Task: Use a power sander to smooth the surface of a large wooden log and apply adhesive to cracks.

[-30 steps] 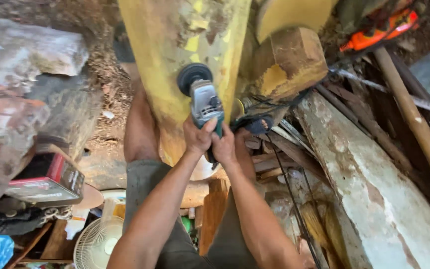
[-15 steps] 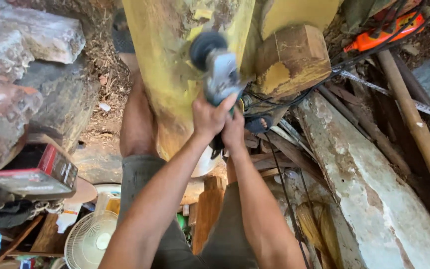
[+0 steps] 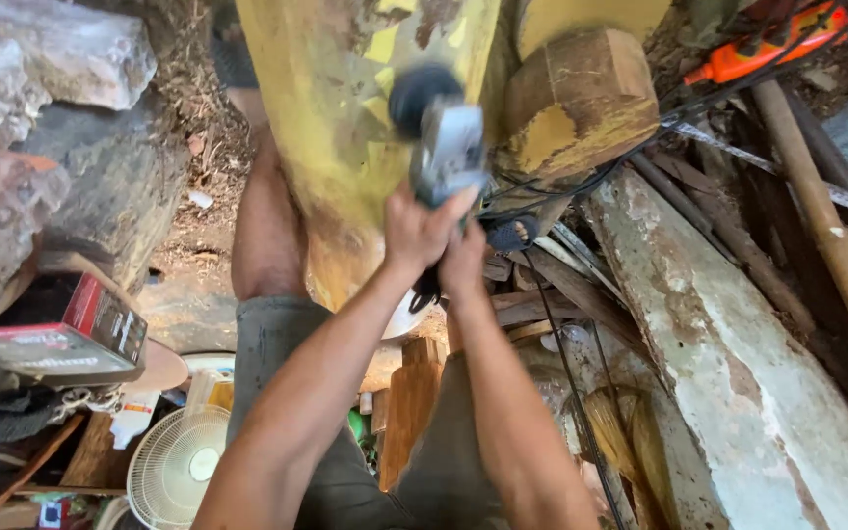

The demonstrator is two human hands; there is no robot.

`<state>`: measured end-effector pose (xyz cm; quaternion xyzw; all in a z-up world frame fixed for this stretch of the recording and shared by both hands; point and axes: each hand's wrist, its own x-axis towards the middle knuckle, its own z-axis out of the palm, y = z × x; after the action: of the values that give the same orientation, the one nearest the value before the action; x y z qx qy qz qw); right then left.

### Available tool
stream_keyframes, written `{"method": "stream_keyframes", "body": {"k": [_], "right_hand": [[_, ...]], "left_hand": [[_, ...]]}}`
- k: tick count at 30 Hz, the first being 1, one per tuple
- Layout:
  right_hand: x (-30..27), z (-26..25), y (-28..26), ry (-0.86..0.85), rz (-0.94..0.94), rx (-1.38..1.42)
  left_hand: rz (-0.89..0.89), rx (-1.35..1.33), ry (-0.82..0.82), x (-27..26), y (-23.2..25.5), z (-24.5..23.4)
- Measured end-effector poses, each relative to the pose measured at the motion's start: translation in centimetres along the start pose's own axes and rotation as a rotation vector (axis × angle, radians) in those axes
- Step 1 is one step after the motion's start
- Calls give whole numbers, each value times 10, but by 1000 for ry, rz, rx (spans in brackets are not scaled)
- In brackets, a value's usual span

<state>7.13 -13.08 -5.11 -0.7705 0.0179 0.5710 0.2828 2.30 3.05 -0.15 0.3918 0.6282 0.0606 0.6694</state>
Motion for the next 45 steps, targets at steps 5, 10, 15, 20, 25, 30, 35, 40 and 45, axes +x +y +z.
{"method": "stream_keyframes", "body": {"k": [5,10,15,20,25,30,35,40,45], "right_hand": [[9,11,-50,-66,-250,53],[-33,8,15,-125,-332,-118],[-66,13,13,8,-309,-177],[-26,19,-25,-81,-369,-68],[-11,22,-50,-90,-407,-46],[-41,8,-7,-55,-341,-157],[-9,16,-41,-82,-384,-104],[-10,23,-61,-97,-421,-106],[-37,21,-43,-54,-381,-158]], "left_hand": [[106,-116,167,10,5,-12],[-25,-349,170,-37,-65,-23],[-67,-195,23,-55,-67,-30],[42,-121,125,-21,-49,-26],[22,-324,161,-1,-40,-22],[-9,-352,139,-37,-64,-18],[-22,-283,153,-6,-42,-22],[67,-343,162,6,-27,-29],[-16,-298,176,-26,-48,-28]]}}
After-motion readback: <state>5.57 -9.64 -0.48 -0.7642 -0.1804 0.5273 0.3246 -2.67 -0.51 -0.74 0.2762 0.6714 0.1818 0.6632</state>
